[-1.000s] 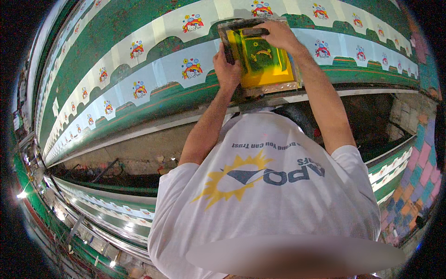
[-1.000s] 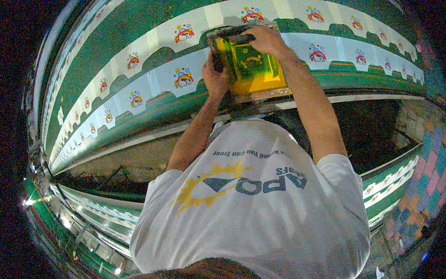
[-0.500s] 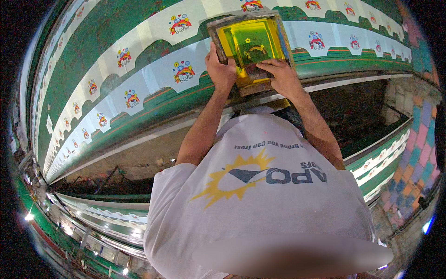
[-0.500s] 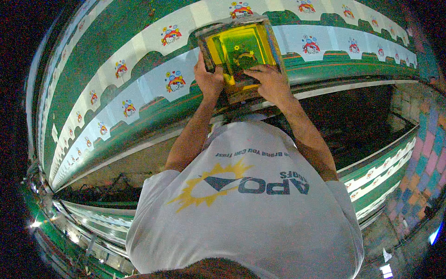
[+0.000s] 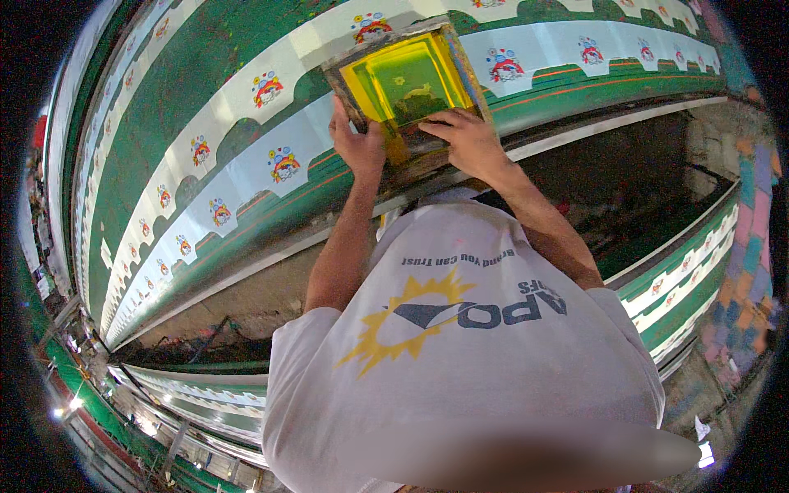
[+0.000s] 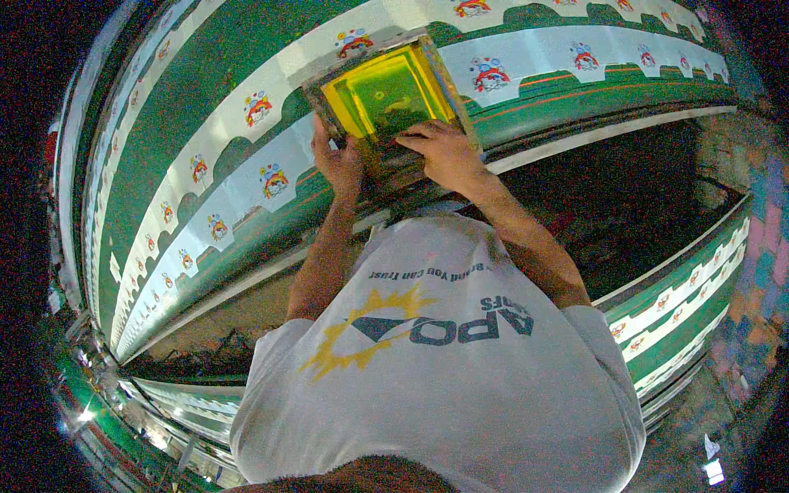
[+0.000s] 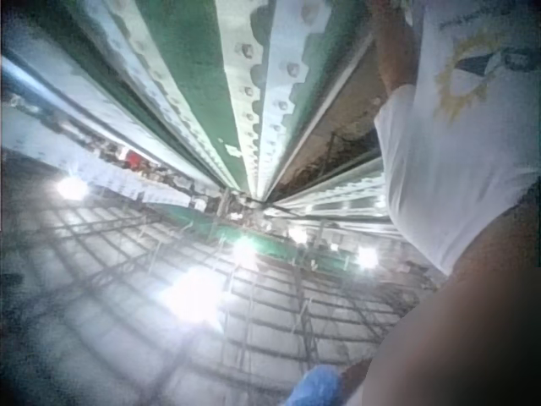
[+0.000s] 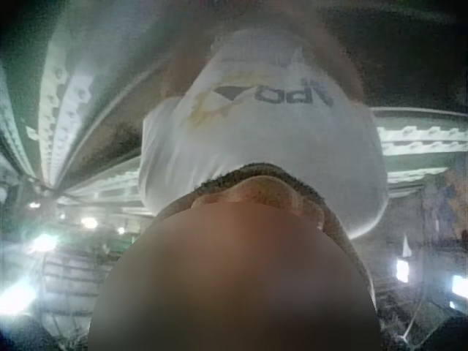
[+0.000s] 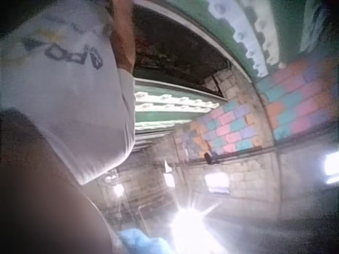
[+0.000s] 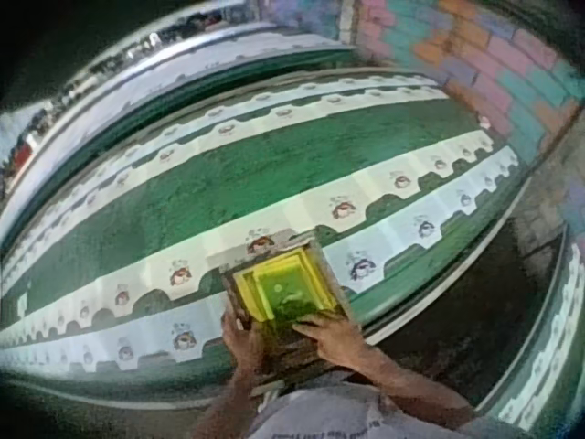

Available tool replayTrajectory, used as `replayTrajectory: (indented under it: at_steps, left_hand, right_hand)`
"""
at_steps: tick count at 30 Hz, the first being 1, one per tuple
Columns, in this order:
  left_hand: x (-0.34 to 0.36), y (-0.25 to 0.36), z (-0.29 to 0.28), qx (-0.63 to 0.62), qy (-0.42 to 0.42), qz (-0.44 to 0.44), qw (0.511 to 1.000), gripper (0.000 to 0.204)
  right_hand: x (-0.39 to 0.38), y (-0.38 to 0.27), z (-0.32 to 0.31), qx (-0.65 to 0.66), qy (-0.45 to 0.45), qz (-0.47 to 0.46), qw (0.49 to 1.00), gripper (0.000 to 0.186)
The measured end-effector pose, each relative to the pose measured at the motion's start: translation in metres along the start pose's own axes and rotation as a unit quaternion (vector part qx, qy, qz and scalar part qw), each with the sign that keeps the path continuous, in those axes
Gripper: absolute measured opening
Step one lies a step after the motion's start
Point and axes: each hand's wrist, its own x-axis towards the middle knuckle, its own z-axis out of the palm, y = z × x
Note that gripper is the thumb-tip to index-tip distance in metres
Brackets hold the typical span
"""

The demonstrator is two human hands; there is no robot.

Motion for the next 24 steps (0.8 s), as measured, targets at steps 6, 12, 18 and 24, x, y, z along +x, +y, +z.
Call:
replayTrajectory:
  at_steps: [6,12,18,24]
  left_hand:
    - [-0.007,0.06,0.091,-0.001,-0.018,0.011,1.0,0.084]
    - [-0.018,0.089,0.17,-0.021,0.027,0.022,0.999,0.088]
    - [-0.015,0.079,0.189,-0.102,-0.036,-0.075,0.991,0.082]
    - [-0.012,0.094,0.18,-0.087,-0.058,-0.092,0.99,0.076]
  right_hand:
    - [-0.033,0.089,-0.051,-0.03,0.026,-0.015,0.999,0.063]
    - [-0.049,0.158,-0.088,-0.028,0.007,0.006,1.0,0.069]
    - [-0.051,0.173,-0.096,-0.013,0.01,0.01,1.0,0.062]
    - [-0.048,0.173,-0.102,0.0,0.012,-0.01,1.0,0.058]
